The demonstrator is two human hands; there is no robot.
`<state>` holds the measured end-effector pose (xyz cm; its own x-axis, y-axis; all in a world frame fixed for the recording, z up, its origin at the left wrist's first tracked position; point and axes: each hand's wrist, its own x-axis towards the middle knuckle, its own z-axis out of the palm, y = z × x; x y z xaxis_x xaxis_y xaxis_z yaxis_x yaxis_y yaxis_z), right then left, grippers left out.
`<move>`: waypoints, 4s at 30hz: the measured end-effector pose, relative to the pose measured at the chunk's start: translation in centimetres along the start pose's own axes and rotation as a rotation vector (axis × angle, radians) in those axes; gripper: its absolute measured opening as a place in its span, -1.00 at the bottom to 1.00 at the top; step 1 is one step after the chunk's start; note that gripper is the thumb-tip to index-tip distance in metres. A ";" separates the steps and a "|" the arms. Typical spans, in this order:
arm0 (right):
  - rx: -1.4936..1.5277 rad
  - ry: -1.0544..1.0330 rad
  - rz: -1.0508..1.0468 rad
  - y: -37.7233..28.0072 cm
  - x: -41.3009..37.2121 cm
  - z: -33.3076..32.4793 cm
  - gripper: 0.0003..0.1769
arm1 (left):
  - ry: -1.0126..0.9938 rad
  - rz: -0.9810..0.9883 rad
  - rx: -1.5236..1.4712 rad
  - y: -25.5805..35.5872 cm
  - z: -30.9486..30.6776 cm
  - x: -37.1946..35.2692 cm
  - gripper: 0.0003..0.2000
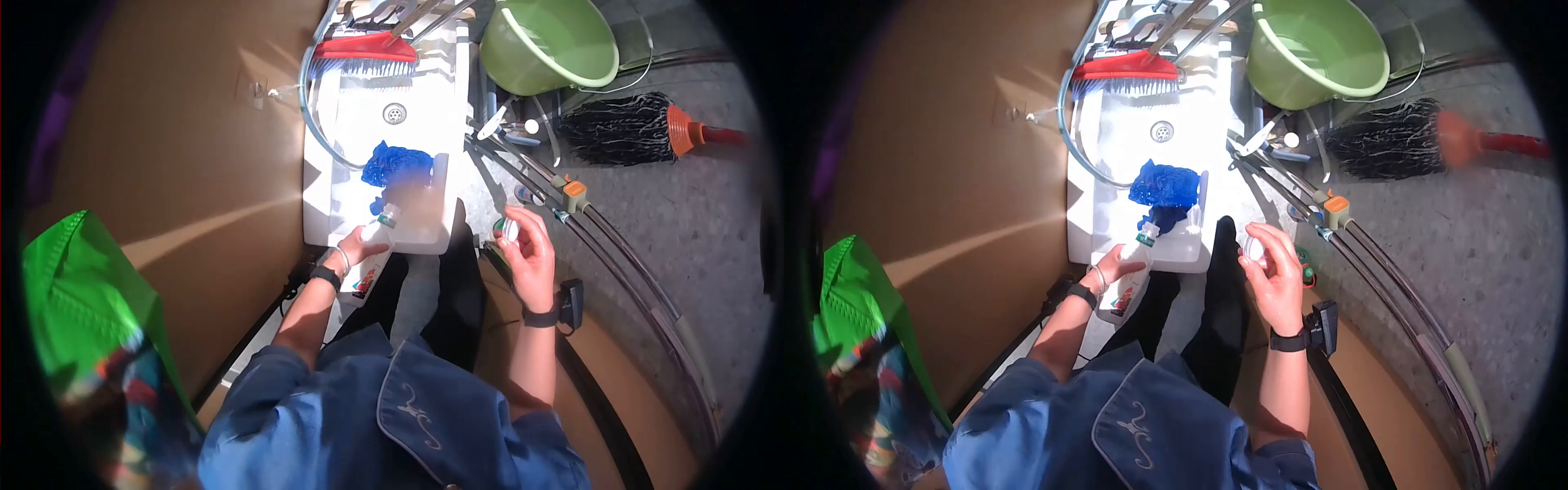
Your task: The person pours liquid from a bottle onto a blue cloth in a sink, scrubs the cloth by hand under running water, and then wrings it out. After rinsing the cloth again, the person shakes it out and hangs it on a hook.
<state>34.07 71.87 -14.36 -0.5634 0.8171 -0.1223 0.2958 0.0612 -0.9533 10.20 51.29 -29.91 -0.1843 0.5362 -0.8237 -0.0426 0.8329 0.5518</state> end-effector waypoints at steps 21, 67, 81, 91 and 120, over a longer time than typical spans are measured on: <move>0.192 0.027 0.154 1.3 -3.4 0.0 -0.57 | 0.073 0.048 -0.226 -2.0 0.1 -0.4 -0.46; -0.348 -0.484 -0.096 2.9 -1.9 5.6 -0.65 | -0.035 0.620 0.552 8.3 1.5 -8.4 -0.22; 0.236 0.323 0.717 10.5 -1.1 -5.9 -0.85 | 0.241 0.848 0.453 8.8 7.3 -1.2 -0.28; -0.628 0.347 0.614 30.4 0.3 -6.0 -0.62 | 0.316 0.321 0.030 1.3 1.3 3.0 -0.58; -0.848 -0.428 0.157 31.3 17.5 28.8 -0.44 | 0.250 -0.225 -1.349 -3.9 -1.1 11.1 -0.60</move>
<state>11.27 71.61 -54.33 -0.6539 0.5830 -0.4822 0.7566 0.5001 -0.4212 7.23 53.86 -41.03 -0.2100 0.2520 -0.9447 -0.9725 0.0458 0.2285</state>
